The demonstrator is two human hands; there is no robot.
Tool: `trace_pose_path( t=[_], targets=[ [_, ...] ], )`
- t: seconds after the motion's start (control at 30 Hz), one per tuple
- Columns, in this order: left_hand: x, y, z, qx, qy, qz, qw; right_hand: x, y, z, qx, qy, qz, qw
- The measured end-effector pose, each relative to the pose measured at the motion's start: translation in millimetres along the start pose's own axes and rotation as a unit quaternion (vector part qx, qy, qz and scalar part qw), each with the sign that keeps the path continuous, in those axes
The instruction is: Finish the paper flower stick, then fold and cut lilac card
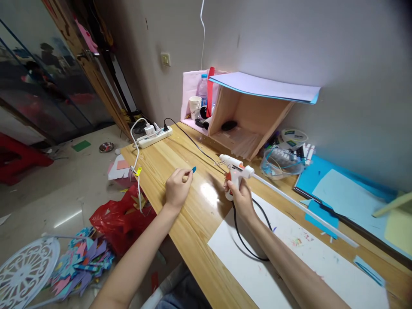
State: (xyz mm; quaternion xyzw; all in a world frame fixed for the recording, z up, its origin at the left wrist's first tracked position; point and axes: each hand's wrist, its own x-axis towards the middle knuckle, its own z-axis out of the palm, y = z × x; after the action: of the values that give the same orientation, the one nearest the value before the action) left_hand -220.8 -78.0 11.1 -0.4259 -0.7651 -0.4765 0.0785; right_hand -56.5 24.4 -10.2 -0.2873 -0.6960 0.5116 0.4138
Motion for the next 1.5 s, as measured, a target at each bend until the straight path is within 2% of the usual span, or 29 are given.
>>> trace_pose_path(
  t=[0.1,0.37,0.57,0.83,1.13,1.3,1.5],
  targets=[
    [-0.2,0.8,-0.5,-0.002,-0.006,0.004,1.0,0.8,3.1,-3.2,0.018,-0.023,-0.007,1.0],
    [-0.1,0.4,-2.2,0.006,-0.008,0.01,1.0,-15.2,-1.2,-1.2,-0.079,-0.146,-0.051,0.985],
    [-1.1,0.3,-2.1,0.011,-0.012,0.026,1.0,-13.8,-6.1,-0.3,-0.121,-0.177,-0.075,0.974],
    [-2.2,-0.1,-0.1,0.01,-0.011,0.024,1.0,-12.9,-7.6,-0.5,-0.131,-0.199,-0.063,0.969],
    [-1.8,-1.0,0.2,0.015,-0.009,0.026,1.0,-12.8,-2.6,0.6,-0.133,-0.16,-0.063,0.976],
    [-2.1,-1.6,0.8,0.017,-0.01,0.026,0.999,-13.0,-1.3,0.2,-0.131,-0.17,-0.051,0.975],
    [-1.8,-2.3,1.8,0.019,0.0,0.033,0.999,-12.6,-5.6,-0.5,-0.148,-0.167,-0.073,0.972]
  ],
)
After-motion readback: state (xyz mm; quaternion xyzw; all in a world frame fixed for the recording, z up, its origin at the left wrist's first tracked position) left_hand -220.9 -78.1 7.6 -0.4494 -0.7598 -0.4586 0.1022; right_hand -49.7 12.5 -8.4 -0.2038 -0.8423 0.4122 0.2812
